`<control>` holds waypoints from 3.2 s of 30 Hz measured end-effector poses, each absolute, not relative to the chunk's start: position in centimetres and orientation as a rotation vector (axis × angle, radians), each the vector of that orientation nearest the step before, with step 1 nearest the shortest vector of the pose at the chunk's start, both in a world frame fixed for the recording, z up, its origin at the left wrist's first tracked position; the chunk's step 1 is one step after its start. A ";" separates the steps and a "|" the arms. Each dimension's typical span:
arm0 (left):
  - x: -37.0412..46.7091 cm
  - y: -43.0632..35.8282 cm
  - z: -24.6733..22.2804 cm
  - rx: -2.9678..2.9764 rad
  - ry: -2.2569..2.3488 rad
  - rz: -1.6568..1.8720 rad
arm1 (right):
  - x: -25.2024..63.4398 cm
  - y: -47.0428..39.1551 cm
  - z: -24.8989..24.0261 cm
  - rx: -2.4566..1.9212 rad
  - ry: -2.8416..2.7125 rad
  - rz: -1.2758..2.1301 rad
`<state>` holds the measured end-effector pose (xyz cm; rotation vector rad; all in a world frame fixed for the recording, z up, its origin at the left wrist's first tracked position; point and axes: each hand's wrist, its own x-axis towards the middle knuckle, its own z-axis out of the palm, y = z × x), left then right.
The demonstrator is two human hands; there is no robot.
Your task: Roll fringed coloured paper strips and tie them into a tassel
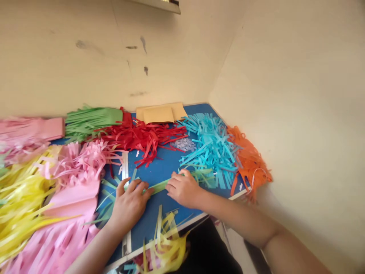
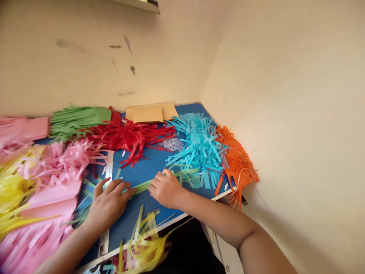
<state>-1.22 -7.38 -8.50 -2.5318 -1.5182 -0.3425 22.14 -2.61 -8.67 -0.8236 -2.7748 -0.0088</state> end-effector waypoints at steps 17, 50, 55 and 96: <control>-2.4 -7.6 -9.9 -2.521 -1.464 -0.461 | 21.5 -0.6 -9.9 -0.747 -2.807 -0.058; -1.6 -6.7 -8.6 -2.558 -1.396 -0.405 | 23.5 0.0 -8.8 -0.758 -2.812 0.052; 0.7 -6.4 -8.0 -2.510 -1.400 -0.468 | 22.6 0.5 -9.0 -0.638 -2.881 -0.151; -1.1 -6.9 -8.8 -2.609 -1.504 -0.373 | 21.3 1.5 -7.2 -1.077 -2.888 0.351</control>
